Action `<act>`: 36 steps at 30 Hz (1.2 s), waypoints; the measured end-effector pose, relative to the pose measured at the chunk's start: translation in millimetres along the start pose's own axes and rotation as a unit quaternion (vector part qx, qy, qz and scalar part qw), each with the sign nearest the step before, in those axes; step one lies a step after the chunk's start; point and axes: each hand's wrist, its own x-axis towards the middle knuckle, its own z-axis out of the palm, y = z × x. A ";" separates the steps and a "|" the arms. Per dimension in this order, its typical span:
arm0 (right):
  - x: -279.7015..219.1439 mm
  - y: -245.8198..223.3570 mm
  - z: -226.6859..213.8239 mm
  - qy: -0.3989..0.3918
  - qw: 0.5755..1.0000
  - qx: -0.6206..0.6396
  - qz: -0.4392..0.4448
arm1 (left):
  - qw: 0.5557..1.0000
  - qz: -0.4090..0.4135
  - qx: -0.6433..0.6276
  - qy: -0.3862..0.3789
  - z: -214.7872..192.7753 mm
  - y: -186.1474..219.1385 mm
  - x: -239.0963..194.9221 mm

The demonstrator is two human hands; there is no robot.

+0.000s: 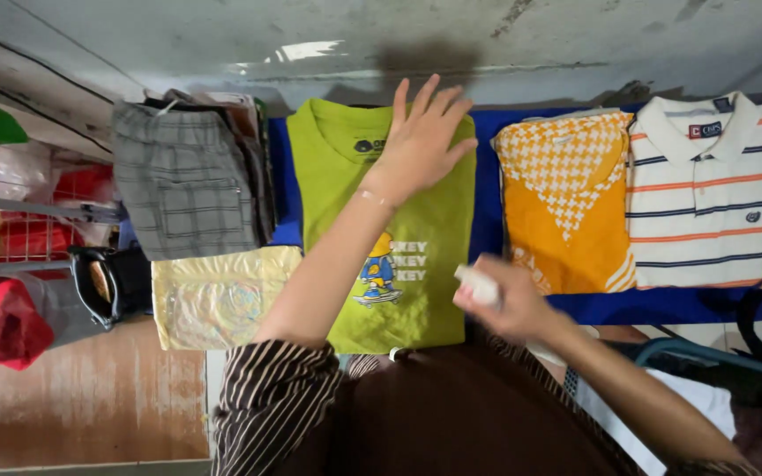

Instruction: The person sprays a liquid from a clear bottle onto various folded clothes laid out on a blue surface. They handle several items, including a dark blue t-shirt, a green t-shirt, an orange patterned shirt, grey pants, a beige t-shirt, and a striped polo shirt, spraying each one before moving to the next.

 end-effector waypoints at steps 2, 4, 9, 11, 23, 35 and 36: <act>-0.8 -27.2 -7.5 -0.052 0.998 0.028 -0.036 | 0.997 -0.021 0.036 -0.068 15.4 -5.5 12.9; -11.5 -23.9 -8.4 -0.103 0.991 0.057 -0.070 | 0.987 -0.041 0.071 -0.137 22.5 -8.6 21.1; -44.9 33.2 -9.7 -0.124 0.990 -0.044 -0.050 | 0.981 -0.098 -0.053 -0.157 -8.9 -0.6 25.2; -39.6 25.3 -22.0 -0.152 0.986 -0.035 -0.061 | 0.983 -0.072 -0.094 -0.142 -10.8 -5.1 16.7; 68.4 56.9 -44.7 -0.111 0.967 0.227 0.038 | 0.936 -0.124 -0.296 -0.143 -183.1 36.3 -61.2; 62.2 62.5 -40.6 0.010 0.970 0.232 0.072 | 0.979 -0.192 0.015 0.072 -68.0 -42.8 -37.3; 48.4 72.0 -34.4 -0.052 0.993 0.108 0.013 | 0.957 -0.269 0.008 0.110 -59.3 -67.5 -47.8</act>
